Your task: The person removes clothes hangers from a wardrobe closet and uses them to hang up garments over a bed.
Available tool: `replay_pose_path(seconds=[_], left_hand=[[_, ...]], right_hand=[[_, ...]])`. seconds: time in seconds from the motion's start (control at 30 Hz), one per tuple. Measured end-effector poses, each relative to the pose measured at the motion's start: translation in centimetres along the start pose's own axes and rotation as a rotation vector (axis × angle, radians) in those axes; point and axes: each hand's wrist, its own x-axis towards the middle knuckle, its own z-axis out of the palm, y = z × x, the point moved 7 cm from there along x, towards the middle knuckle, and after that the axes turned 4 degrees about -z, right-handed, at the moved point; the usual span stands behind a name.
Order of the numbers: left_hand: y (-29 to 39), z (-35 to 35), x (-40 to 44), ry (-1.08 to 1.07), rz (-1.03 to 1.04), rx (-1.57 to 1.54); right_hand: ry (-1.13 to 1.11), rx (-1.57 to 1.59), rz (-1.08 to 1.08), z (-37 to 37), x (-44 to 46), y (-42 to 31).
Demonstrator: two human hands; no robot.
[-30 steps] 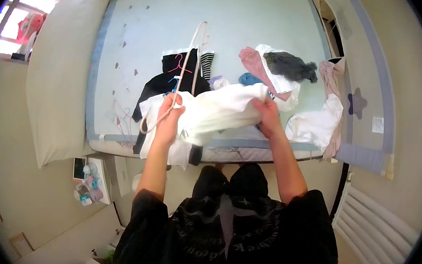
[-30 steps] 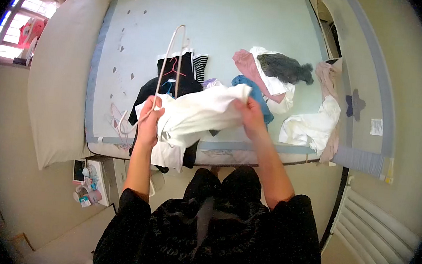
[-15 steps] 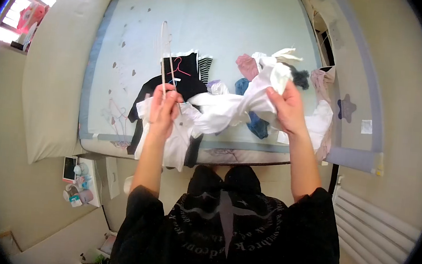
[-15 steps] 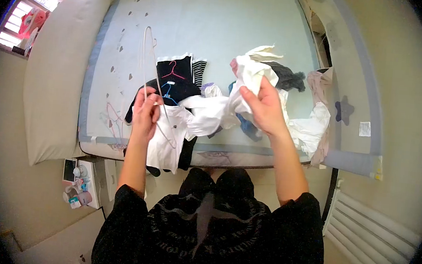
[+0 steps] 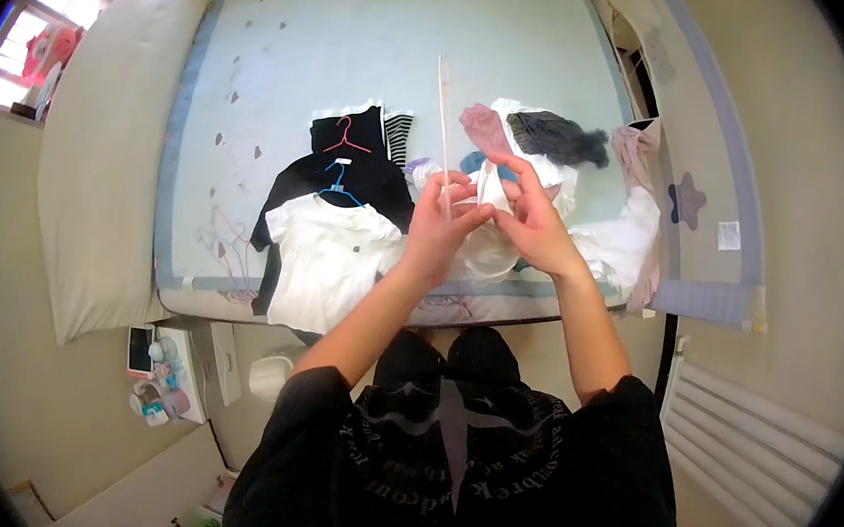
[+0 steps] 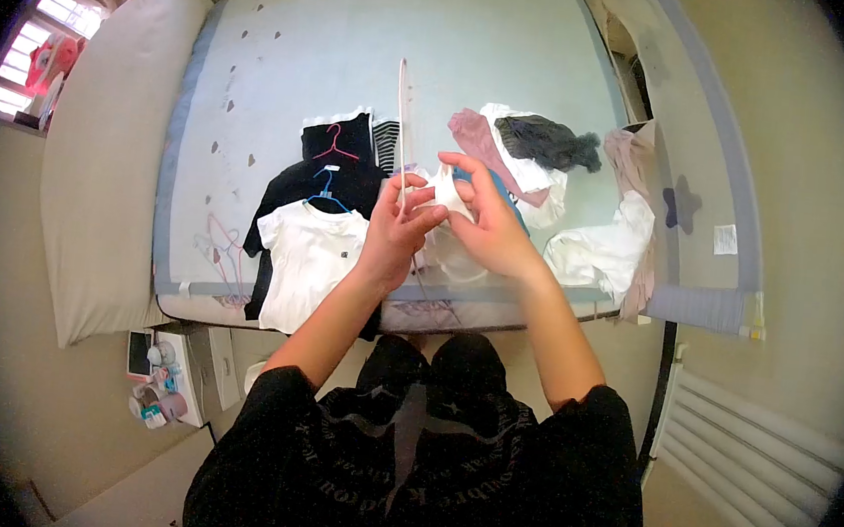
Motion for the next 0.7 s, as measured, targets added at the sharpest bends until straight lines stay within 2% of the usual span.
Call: replay_pose_path(seconds=[0.13,0.27,0.37,0.53,0.63,0.7], left_hand=[[-2.2,0.0,1.0,-0.126,-0.06,-0.017],[-2.4,-1.1,1.3,-0.12,-0.145,0.07],[-0.8,-3.3,1.9,-0.049,-0.121,-0.181],[0.6,-4.4,3.0,-0.07,-0.077,-0.137],[0.5,-4.4,3.4,-0.065,-0.047,-0.065],[0.0,-4.0,3.2,-0.011,-0.041,-0.001]], right_hand=[[-0.002,0.135,-0.039,-0.5,-0.9,-0.1],[0.032,0.305,-0.096,-2.1,-1.6,0.7],[0.164,0.166,-0.17,-5.3,-2.1,1.2],[0.318,0.09,-0.184,-8.5,-2.5,0.7],[0.3,0.098,-0.077,-9.0,-3.0,0.8],[0.326,0.136,-0.133,-8.7,-3.1,-0.3]])
